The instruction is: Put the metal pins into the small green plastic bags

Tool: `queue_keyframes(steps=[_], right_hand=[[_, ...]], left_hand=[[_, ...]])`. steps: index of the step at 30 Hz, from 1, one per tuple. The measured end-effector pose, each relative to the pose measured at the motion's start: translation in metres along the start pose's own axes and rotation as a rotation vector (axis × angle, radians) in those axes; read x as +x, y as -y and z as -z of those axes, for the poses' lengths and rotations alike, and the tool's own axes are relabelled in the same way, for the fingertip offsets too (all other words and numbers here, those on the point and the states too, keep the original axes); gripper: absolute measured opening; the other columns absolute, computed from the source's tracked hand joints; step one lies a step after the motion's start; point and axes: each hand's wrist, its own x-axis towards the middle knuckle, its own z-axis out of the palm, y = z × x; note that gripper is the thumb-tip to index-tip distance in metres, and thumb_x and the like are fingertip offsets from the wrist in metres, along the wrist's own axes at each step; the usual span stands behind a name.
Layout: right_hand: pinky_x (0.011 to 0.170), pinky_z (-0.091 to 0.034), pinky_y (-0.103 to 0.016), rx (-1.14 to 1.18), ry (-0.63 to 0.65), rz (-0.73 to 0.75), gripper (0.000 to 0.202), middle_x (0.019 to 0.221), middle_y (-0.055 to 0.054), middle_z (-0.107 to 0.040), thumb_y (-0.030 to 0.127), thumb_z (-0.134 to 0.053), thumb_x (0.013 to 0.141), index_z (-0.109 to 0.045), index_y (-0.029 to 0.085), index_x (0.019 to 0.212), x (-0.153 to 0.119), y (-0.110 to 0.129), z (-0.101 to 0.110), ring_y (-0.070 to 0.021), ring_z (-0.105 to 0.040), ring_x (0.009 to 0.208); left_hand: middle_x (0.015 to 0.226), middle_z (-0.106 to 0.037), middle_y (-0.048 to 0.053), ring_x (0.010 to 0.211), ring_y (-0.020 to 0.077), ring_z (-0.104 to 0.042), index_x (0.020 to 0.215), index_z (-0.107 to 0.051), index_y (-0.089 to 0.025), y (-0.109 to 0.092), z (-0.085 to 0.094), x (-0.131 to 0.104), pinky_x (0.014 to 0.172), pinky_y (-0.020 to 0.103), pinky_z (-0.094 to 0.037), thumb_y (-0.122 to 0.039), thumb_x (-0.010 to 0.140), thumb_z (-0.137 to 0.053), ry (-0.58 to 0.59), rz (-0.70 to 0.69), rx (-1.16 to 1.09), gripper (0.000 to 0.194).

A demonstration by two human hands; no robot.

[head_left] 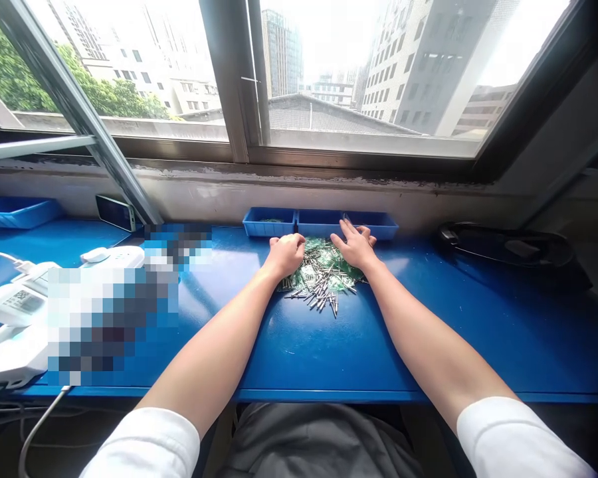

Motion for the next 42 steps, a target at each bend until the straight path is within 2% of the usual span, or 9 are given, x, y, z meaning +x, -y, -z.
queue_keyframes(steps=[8,12,17,21,24,27,32,37,42], right_hand=[[0.091,-0.036,-0.058,-0.003,0.011,0.007,0.069,0.148,-0.011,-0.036,0.069,-0.033,0.084,-0.045,0.028,0.137,0.001,-0.004,-0.006,-0.0367,-0.039,0.115],[0.093,-0.034,-0.059,0.05,-0.073,0.021,0.064,0.147,-0.01,-0.038,0.064,-0.04,0.084,-0.047,0.025,0.135,0.0,-0.001,-0.004,-0.0368,-0.037,0.117],[0.095,-0.037,-0.05,0.106,-0.163,0.122,0.036,0.12,-0.011,-0.061,0.043,-0.051,0.085,-0.065,0.019,0.109,-0.005,0.008,0.004,-0.0312,-0.044,0.112],[0.088,-0.042,-0.041,0.137,-0.098,0.273,0.016,0.087,-0.007,-0.068,0.028,-0.056,0.081,-0.069,0.019,0.079,-0.013,0.015,0.01,-0.0242,-0.053,0.09],[0.08,-0.045,-0.035,0.169,-0.027,0.398,0.012,0.078,-0.004,-0.067,0.021,-0.058,0.078,-0.069,0.02,0.075,-0.019,0.022,0.011,-0.02,-0.054,0.078],[0.078,-0.044,-0.033,0.142,0.059,0.475,0.012,0.077,-0.003,-0.067,0.02,-0.06,0.078,-0.072,0.021,0.076,-0.023,0.032,0.01,-0.0189,-0.053,0.076],[0.077,-0.044,-0.033,0.007,0.178,0.398,0.018,0.078,-0.005,-0.065,0.023,-0.059,0.081,-0.076,0.022,0.079,-0.025,0.046,0.007,-0.0201,-0.052,0.08],[0.08,-0.044,-0.031,-0.03,0.251,0.329,0.018,0.085,-0.006,-0.064,0.024,-0.059,0.08,-0.076,0.022,0.085,-0.027,0.052,0.012,-0.0208,-0.054,0.086],[0.081,-0.044,-0.032,-0.032,0.24,0.336,0.016,0.089,-0.008,-0.064,0.019,-0.055,0.079,-0.071,0.018,0.081,-0.03,0.056,0.011,-0.0229,-0.056,0.092]], left_hand=[[0.106,-0.068,0.007,0.106,0.0245,-0.058,0.095,-0.063,-0.021,-0.002,0.001,-0.002,0.092,0.043,-0.032,-0.026,0.089,-0.04,0.036,-0.011,0.018,0.025],[0.104,-0.068,0.006,0.104,0.0242,-0.059,0.096,-0.064,-0.021,-0.001,0.001,-0.002,0.093,0.043,-0.033,-0.026,0.088,-0.042,0.017,-0.015,0.008,0.024],[0.108,-0.065,0.004,0.108,0.0237,-0.056,0.096,-0.068,-0.024,0.004,0.001,-0.002,0.096,0.042,-0.032,-0.018,0.08,-0.048,0.08,-0.113,-0.03,0.027],[0.109,-0.062,0.002,0.113,0.0242,-0.052,0.096,-0.071,-0.028,0.002,0.003,-0.005,0.1,0.044,-0.028,-0.014,0.076,-0.047,0.186,-0.167,-0.04,0.034],[0.109,-0.062,0.002,0.113,0.024,-0.052,0.098,-0.07,-0.029,-0.001,0.005,-0.006,0.1,0.043,-0.028,-0.013,0.075,-0.047,0.216,-0.205,-0.046,0.037],[0.106,-0.063,0.002,0.11,0.0231,-0.053,0.096,-0.07,-0.027,-0.001,0.005,-0.006,0.097,0.042,-0.029,-0.009,0.074,-0.045,0.174,-0.214,-0.027,0.038],[0.103,-0.064,0.003,0.105,0.0219,-0.056,0.09,-0.069,-0.023,0.004,0.002,-0.003,0.094,0.041,-0.03,-0.009,0.075,-0.044,0.061,-0.167,-0.002,0.033],[0.103,-0.064,0.003,0.106,0.0225,-0.056,0.089,-0.069,-0.023,0.004,0.001,-0.003,0.094,0.042,-0.029,-0.012,0.078,-0.044,0.082,-0.171,0.011,0.029],[0.101,-0.065,0.003,0.103,0.0224,-0.057,0.087,-0.069,-0.023,0.002,0.001,-0.004,0.093,0.042,-0.03,-0.014,0.078,-0.046,0.075,-0.19,0.002,0.027]])
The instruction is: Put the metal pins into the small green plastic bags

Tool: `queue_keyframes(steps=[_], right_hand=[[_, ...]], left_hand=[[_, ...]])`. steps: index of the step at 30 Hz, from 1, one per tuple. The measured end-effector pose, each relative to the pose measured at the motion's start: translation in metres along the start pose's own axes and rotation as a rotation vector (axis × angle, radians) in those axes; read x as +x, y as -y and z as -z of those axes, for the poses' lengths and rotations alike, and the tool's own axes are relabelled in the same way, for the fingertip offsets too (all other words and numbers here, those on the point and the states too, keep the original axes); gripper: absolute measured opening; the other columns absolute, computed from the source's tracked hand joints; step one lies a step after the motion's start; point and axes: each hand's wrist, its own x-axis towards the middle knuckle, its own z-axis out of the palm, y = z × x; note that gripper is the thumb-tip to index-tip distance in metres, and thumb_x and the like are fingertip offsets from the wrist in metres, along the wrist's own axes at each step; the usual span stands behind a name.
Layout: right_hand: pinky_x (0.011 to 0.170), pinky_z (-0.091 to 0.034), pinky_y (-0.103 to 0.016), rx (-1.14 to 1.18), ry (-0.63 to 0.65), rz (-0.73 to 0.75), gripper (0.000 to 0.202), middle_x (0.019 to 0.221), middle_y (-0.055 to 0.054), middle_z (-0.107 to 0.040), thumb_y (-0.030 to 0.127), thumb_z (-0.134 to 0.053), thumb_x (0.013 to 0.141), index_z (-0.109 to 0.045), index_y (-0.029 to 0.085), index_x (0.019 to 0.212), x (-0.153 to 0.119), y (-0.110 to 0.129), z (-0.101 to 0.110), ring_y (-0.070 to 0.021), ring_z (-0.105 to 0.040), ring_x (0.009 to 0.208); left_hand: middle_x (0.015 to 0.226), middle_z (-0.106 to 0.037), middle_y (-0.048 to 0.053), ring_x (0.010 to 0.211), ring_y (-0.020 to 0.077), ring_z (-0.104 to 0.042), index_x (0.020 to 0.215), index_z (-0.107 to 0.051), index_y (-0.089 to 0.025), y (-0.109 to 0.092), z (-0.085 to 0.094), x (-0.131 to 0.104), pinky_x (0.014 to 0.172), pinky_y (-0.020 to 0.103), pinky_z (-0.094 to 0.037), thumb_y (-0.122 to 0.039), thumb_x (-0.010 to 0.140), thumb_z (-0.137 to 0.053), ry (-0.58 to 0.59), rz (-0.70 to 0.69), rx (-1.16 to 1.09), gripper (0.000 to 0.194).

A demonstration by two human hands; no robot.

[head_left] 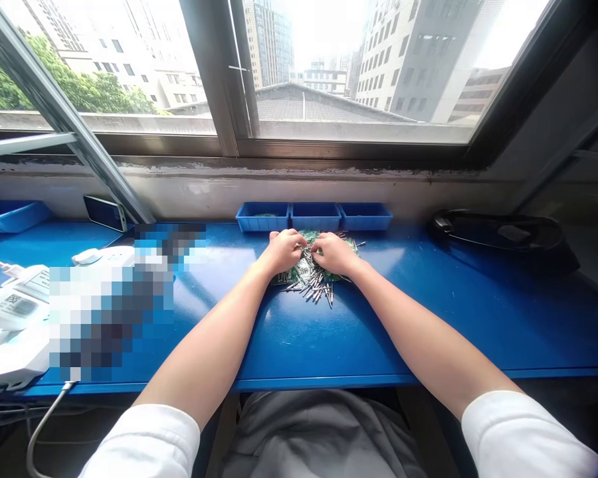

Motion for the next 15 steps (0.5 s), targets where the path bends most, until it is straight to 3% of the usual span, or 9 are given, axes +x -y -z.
queue_keyframes(steps=[3,8,12,15], right_hand=[[0.08,-0.044,-0.032,0.093,-0.048,0.002,0.01,0.088,-0.007,-0.064,0.018,-0.056,0.078,-0.066,0.017,0.079,0.0,0.001,-0.001,-0.0211,-0.057,0.09],[0.062,-0.044,-0.027,0.521,-0.197,-0.117,0.011,0.074,-0.001,-0.065,0.027,-0.053,0.083,-0.059,0.019,0.086,0.001,-0.001,0.003,-0.0131,-0.056,0.063],[0.058,-0.045,-0.027,0.844,-0.188,-0.141,0.016,0.071,-0.001,-0.066,0.032,-0.064,0.075,-0.057,0.019,0.082,0.002,-0.005,0.005,-0.0144,-0.06,0.064],[0.052,-0.043,-0.027,0.958,-0.17,-0.165,0.025,0.068,0.0,-0.065,0.036,-0.07,0.07,-0.053,0.02,0.081,0.003,-0.007,0.004,-0.0135,-0.057,0.056]], left_hand=[[0.1,-0.066,0.003,0.102,0.0218,-0.058,0.088,-0.069,-0.024,-0.001,0.001,0.0,0.093,0.042,-0.031,-0.013,0.077,-0.046,-0.016,-0.018,-0.023,0.027],[0.098,-0.067,0.003,0.099,0.0202,-0.06,0.094,-0.067,-0.022,-0.005,0.005,0.001,0.093,0.04,-0.035,-0.013,0.078,-0.048,-0.085,-0.039,-0.079,0.026],[0.094,-0.068,0.003,0.093,0.0191,-0.062,0.104,-0.063,-0.021,-0.009,0.007,0.001,0.09,0.037,-0.041,-0.021,0.08,-0.057,-0.129,-0.102,-0.152,0.025],[0.091,-0.069,0.004,0.088,0.0175,-0.062,0.098,-0.065,-0.02,-0.01,0.007,0.002,0.082,0.032,-0.046,-0.022,0.08,-0.059,-0.122,-0.182,-0.215,0.019]])
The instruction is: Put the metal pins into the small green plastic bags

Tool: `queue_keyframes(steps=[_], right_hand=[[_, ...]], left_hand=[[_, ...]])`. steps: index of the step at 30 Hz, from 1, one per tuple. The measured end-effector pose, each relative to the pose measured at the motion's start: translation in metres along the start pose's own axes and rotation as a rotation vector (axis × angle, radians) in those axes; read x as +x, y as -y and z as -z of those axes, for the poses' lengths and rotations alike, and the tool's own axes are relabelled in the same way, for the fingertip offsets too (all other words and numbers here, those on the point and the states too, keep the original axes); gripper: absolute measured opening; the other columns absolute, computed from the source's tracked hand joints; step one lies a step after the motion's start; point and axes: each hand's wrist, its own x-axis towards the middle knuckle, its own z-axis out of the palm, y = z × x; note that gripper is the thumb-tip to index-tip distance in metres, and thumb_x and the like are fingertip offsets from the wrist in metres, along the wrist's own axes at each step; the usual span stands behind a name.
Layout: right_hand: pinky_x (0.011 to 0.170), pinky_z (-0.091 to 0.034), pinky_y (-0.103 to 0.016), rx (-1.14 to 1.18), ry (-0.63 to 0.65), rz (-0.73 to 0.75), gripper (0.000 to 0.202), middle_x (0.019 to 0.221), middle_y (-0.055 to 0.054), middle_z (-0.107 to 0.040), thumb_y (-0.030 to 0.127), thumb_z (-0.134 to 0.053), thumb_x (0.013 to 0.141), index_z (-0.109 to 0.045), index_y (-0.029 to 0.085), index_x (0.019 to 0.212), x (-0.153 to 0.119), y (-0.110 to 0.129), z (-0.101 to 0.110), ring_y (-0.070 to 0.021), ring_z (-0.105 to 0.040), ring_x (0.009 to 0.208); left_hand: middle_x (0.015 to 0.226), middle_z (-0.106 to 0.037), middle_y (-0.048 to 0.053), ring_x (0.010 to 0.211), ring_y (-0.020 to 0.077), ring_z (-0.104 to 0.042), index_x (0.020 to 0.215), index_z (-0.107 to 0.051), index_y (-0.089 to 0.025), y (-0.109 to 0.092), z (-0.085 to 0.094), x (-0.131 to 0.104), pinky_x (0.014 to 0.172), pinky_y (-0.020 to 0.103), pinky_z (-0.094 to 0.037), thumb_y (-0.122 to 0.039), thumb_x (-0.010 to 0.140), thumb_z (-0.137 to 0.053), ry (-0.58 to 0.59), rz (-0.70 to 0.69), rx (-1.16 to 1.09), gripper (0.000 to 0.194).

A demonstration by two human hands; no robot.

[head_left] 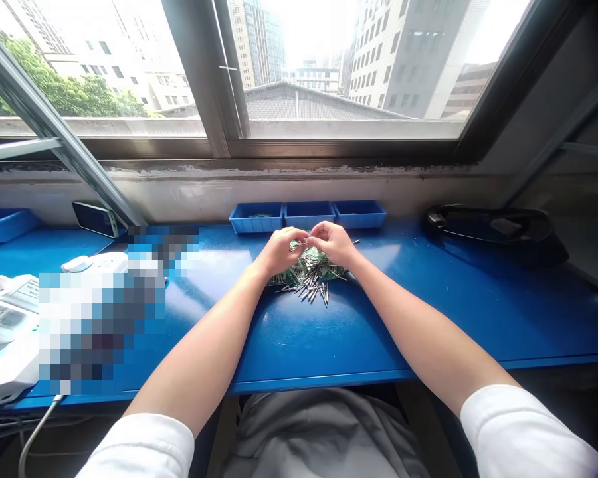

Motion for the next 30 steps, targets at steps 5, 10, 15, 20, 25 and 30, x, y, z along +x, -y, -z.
queue_keyframes(steps=[5,10,15,20,25,30], right_hand=[[0.05,-0.041,-0.027,-0.029,0.015,-0.006,0.024,0.065,0.001,-0.065,0.038,-0.065,0.075,-0.052,0.021,0.084,-0.0015,0.0011,0.0,-0.013,-0.056,0.053],[0.054,-0.043,-0.027,-0.121,0.048,-0.01,0.025,0.065,0.001,-0.066,0.038,-0.061,0.08,-0.053,0.02,0.096,-0.0025,0.0036,0.0026,-0.015,-0.06,0.058],[0.065,-0.048,-0.029,-0.149,0.009,0.05,0.022,0.075,-0.003,-0.068,0.039,-0.06,0.08,-0.06,0.018,0.087,-0.0015,0.0022,0.0027,-0.0165,-0.063,0.071],[0.068,-0.048,-0.029,-0.201,0.013,0.079,0.018,0.078,-0.003,-0.068,0.034,-0.062,0.078,-0.064,0.017,0.081,-0.0011,0.0004,0.0036,-0.0156,-0.062,0.072],[0.062,-0.042,-0.027,-0.339,-0.017,0.082,0.02,0.072,-0.001,-0.068,0.032,-0.052,0.085,-0.063,0.018,0.077,-0.0022,0.0023,0.0049,-0.013,-0.056,0.062],[0.058,-0.04,-0.027,-0.393,-0.065,0.064,0.031,0.066,-0.001,-0.066,0.04,-0.049,0.087,-0.06,0.019,0.068,-0.0038,0.0056,0.0037,-0.0125,-0.053,0.056]], left_hand=[[0.086,-0.068,0.004,0.078,0.0147,-0.062,0.093,-0.067,-0.018,0.0033,-0.0018,-0.0011,0.074,0.028,-0.049,-0.028,0.083,-0.06,-0.012,-0.061,-0.073,0.016],[0.086,-0.067,0.004,0.077,0.0142,-0.061,0.096,-0.067,-0.019,0.002,-0.0016,-0.0014,0.071,0.027,-0.049,-0.028,0.085,-0.057,-0.008,-0.082,-0.064,0.017],[0.086,-0.068,0.005,0.079,0.0166,-0.061,0.09,-0.068,-0.018,-0.0018,-0.0006,0.0008,0.072,0.03,-0.048,-0.026,0.088,-0.053,-0.046,-0.049,0.052,0.017],[0.088,-0.068,0.006,0.082,0.0176,-0.062,0.091,-0.067,-0.018,-0.0003,-0.0008,0.001,0.075,0.03,-0.048,-0.026,0.089,-0.05,-0.058,-0.025,0.054,0.019],[0.088,-0.068,0.006,0.08,0.0171,-0.062,0.095,-0.065,-0.017,-0.0021,-0.0014,0.0002,0.076,0.03,-0.049,-0.03,0.088,-0.051,-0.036,0.003,0.032,0.02],[0.094,-0.068,0.005,0.085,0.0166,-0.062,0.1,-0.062,-0.019,-0.006,-0.0024,0.0006,0.079,0.03,-0.048,-0.027,0.089,-0.049,-0.024,0.017,0.033,0.019]])
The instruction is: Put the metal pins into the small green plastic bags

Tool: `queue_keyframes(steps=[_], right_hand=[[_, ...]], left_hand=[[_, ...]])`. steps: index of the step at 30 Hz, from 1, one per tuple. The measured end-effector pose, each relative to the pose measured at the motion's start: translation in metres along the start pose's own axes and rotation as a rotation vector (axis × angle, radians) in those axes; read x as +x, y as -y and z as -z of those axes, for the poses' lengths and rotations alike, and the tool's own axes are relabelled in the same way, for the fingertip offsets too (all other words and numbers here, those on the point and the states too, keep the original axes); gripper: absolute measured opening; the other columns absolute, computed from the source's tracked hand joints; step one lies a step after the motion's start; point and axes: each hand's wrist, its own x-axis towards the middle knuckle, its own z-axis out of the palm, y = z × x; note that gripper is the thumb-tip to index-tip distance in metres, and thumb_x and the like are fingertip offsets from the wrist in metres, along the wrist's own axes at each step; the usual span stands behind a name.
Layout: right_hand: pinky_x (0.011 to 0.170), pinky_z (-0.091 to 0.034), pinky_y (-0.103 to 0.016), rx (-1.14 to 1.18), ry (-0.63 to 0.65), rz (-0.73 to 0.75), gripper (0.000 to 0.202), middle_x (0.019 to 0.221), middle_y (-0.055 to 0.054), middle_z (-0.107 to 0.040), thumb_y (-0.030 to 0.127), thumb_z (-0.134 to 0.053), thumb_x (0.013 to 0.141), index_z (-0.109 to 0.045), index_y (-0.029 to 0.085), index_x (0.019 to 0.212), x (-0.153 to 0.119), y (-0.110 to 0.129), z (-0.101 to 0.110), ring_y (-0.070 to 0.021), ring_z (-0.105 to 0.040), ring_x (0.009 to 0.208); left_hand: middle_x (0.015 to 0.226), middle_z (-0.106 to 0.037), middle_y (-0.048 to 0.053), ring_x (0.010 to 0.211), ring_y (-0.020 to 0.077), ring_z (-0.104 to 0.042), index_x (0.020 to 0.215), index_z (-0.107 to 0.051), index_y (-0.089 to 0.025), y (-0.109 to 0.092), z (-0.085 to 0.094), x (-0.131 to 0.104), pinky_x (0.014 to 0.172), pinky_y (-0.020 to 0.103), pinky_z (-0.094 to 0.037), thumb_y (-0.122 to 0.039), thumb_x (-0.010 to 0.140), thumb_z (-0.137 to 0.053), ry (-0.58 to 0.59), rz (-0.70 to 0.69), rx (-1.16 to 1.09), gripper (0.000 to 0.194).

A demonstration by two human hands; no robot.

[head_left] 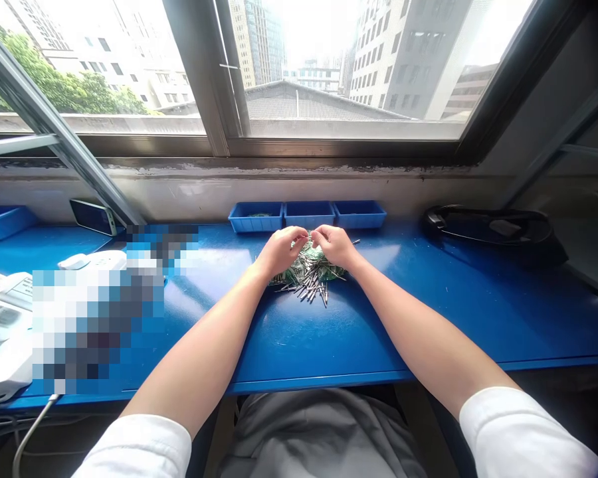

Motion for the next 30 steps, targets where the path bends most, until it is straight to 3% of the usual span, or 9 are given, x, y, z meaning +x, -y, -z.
queue_keyframes(steps=[7,19,22,26,30], right_hand=[[0.067,-0.049,-0.03,0.29,-0.004,0.002,0.029,0.077,-0.003,-0.068,0.045,-0.063,0.077,-0.063,0.019,0.087,0.002,-0.001,-0.003,-0.017,-0.063,0.073],[0.082,-0.05,-0.034,0.377,0.062,0.025,0.032,0.095,-0.005,-0.07,0.038,-0.067,0.072,-0.066,0.019,0.098,-0.001,0.002,0.002,-0.02,-0.064,0.09],[0.081,-0.05,-0.035,0.248,0.027,0.047,0.034,0.101,-0.006,-0.069,0.037,-0.064,0.074,-0.065,0.019,0.103,0.001,-0.001,0.004,-0.0203,-0.063,0.09],[0.096,-0.041,-0.043,-0.184,-0.087,0.117,0.048,0.116,-0.008,-0.065,0.036,-0.062,0.075,-0.059,0.02,0.12,0.007,-0.011,0.008,-0.0258,-0.054,0.109],[0.099,-0.032,-0.056,-0.503,-0.087,-0.004,0.073,0.134,-0.011,-0.053,0.048,-0.06,0.076,-0.04,0.02,0.14,0.013,-0.023,0.013,-0.0359,-0.038,0.122]], left_hand=[[0.091,-0.069,0.006,0.082,0.0185,-0.062,0.096,-0.062,-0.018,-0.001,-0.001,0.001,0.076,0.031,-0.047,-0.028,0.091,-0.045,0.001,0.058,0.036,0.021],[0.086,-0.067,0.003,0.079,0.0167,-0.061,0.094,-0.061,-0.019,0.002,-0.004,0.001,0.075,0.03,-0.048,-0.031,0.089,-0.047,-0.044,0.108,-0.049,0.019],[0.094,-0.067,0.006,0.085,0.0187,-0.062,0.104,-0.059,-0.017,0.007,-0.005,0.002,0.08,0.032,-0.048,-0.033,0.089,-0.047,-0.059,0.158,-0.031,0.025],[0.106,-0.064,0.012,0.096,0.0226,-0.06,0.113,-0.055,-0.014,0.018,-0.007,0.003,0.088,0.038,-0.047,-0.031,0.089,-0.046,-0.119,0.26,0.05,0.031],[0.109,-0.063,0.012,0.102,0.0245,-0.059,0.112,-0.056,-0.014,0.027,-0.006,0.002,0.092,0.041,-0.045,-0.026,0.087,-0.044,-0.133,0.303,0.132,0.029]])
